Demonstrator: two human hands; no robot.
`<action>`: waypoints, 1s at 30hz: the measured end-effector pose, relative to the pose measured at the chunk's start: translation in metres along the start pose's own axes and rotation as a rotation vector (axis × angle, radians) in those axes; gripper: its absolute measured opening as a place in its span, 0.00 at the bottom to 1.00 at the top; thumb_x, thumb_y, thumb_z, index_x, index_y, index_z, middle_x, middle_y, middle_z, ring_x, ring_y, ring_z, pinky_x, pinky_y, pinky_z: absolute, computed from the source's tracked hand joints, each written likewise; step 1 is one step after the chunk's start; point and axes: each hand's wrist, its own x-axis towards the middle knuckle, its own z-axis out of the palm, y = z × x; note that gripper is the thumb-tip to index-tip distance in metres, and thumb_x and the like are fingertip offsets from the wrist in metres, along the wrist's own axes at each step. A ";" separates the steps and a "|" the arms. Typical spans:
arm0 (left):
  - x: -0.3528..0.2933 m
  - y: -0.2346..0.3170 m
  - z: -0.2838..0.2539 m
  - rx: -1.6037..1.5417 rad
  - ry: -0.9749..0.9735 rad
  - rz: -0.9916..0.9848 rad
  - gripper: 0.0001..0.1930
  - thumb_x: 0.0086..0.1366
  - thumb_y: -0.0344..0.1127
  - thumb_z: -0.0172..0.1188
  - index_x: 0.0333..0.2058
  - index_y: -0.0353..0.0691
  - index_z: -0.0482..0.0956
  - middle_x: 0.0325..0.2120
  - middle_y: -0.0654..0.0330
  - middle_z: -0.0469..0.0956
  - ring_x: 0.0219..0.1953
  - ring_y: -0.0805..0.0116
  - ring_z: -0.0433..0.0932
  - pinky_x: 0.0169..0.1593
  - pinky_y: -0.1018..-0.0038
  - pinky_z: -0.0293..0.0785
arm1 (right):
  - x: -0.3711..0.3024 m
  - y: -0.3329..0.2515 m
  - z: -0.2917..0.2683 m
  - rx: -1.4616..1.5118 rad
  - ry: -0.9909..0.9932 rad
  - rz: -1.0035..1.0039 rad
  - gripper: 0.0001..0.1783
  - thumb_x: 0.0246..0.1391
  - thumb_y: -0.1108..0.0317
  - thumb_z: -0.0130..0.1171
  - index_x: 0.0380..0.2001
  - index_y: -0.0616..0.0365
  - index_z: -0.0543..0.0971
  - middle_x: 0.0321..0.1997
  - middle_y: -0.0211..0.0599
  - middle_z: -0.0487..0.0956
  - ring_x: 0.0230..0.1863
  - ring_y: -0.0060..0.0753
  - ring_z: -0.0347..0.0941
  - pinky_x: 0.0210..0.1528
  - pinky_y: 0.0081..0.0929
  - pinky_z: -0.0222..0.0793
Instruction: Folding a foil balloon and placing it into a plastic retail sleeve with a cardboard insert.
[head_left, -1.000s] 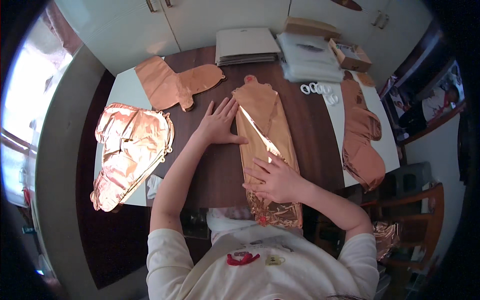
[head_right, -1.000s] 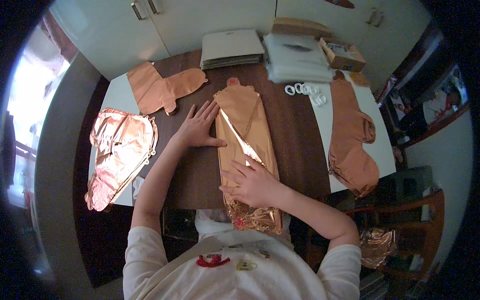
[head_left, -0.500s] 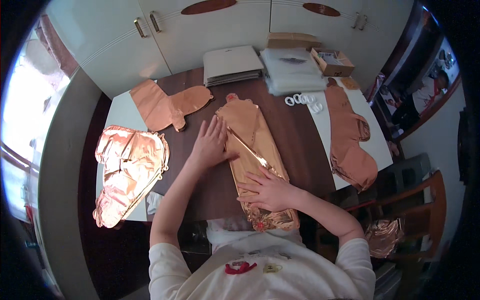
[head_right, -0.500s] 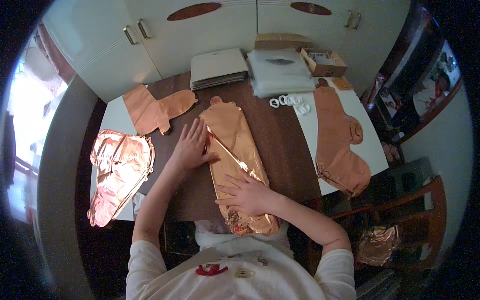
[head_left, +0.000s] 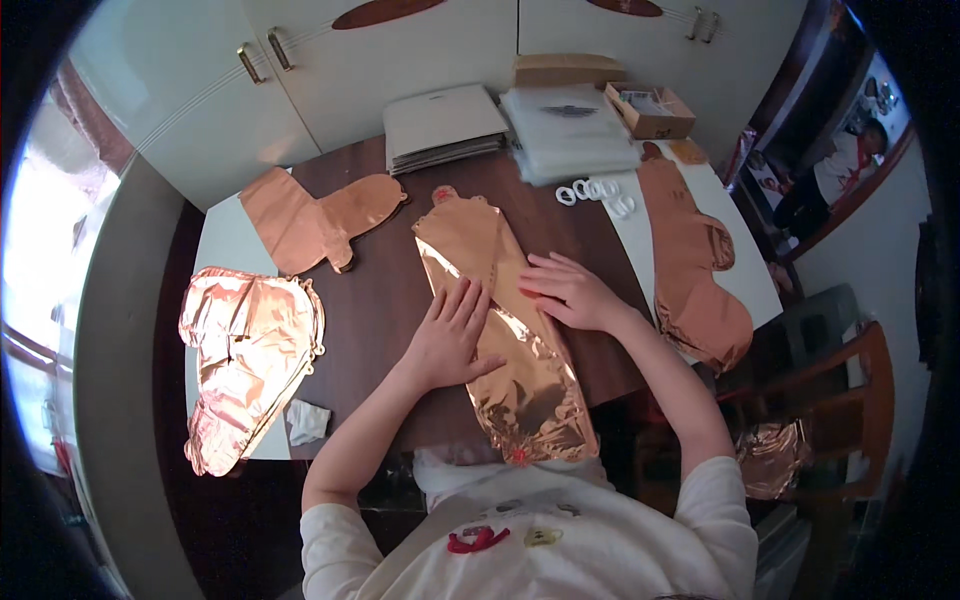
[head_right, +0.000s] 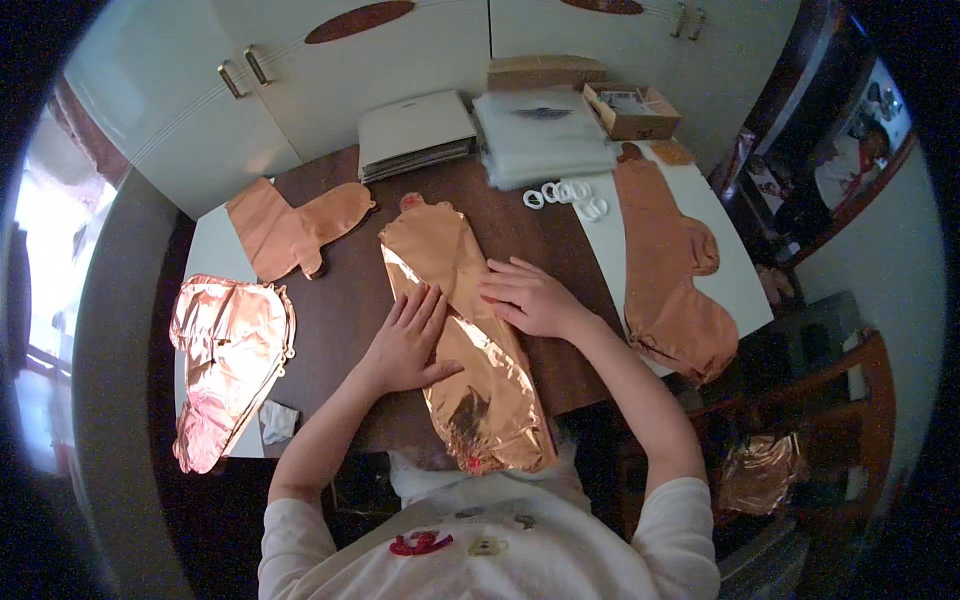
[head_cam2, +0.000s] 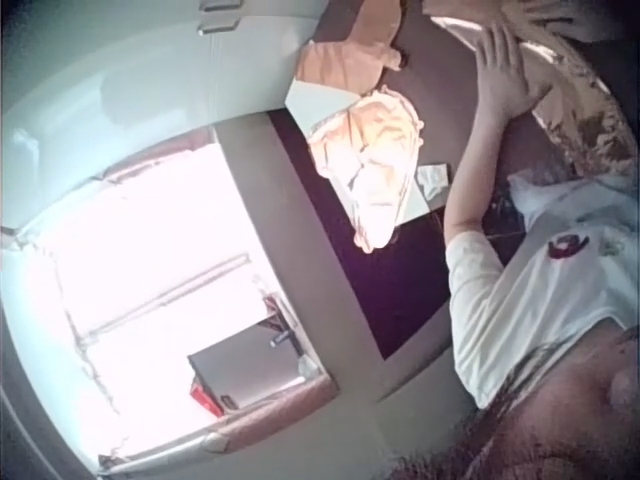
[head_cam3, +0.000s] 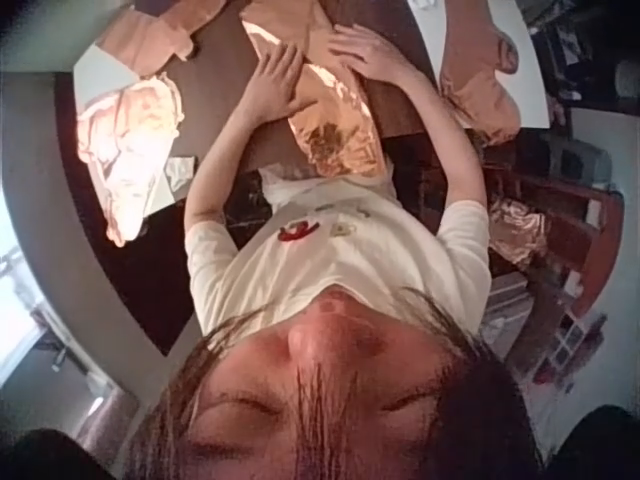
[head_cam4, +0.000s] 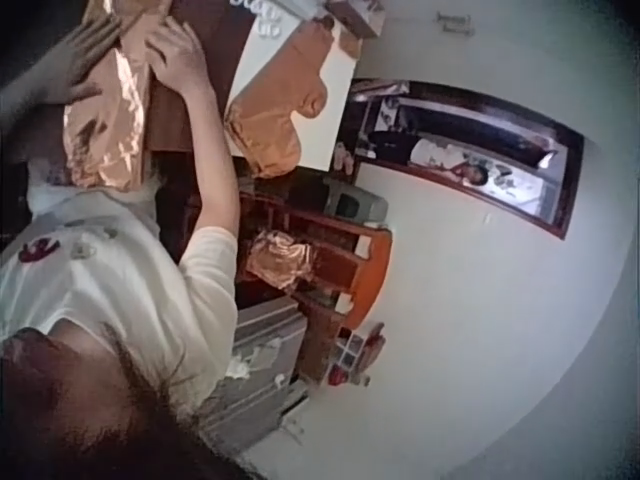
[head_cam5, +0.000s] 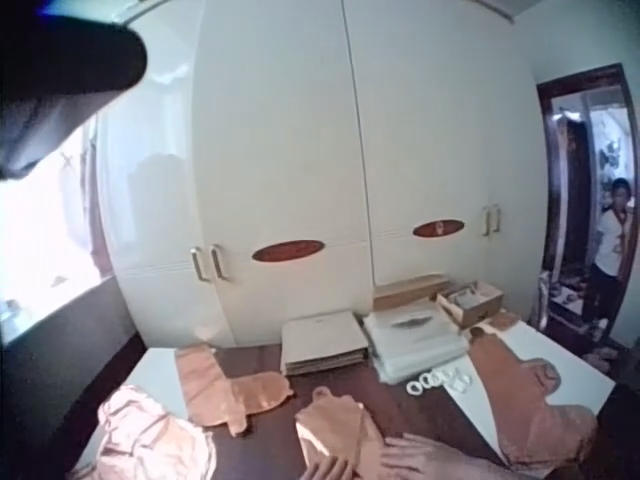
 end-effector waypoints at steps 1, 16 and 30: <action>0.000 0.000 0.001 0.011 0.007 0.008 0.47 0.58 0.66 0.46 0.60 0.27 0.54 0.62 0.41 0.53 0.66 0.46 0.48 0.65 0.53 0.44 | 0.001 0.003 0.005 0.005 -0.046 0.011 0.21 0.52 0.64 0.57 0.51 0.51 0.75 0.58 0.34 0.71 0.65 0.37 0.58 0.67 0.43 0.48; -0.002 0.001 0.002 0.040 0.005 0.027 0.45 0.56 0.69 0.45 0.61 0.38 0.57 0.62 0.45 0.53 0.66 0.47 0.48 0.64 0.47 0.44 | 0.010 -0.009 0.014 -0.183 -0.106 0.006 0.23 0.55 0.57 0.53 0.54 0.48 0.73 0.60 0.30 0.69 0.65 0.34 0.58 0.67 0.48 0.44; -0.001 0.002 0.002 0.061 0.006 0.031 0.44 0.55 0.71 0.44 0.62 0.44 0.56 0.62 0.48 0.54 0.65 0.46 0.49 0.63 0.46 0.45 | 0.011 -0.012 0.016 -0.218 -0.110 0.025 0.20 0.57 0.54 0.50 0.52 0.43 0.74 0.61 0.25 0.68 0.65 0.33 0.58 0.67 0.51 0.43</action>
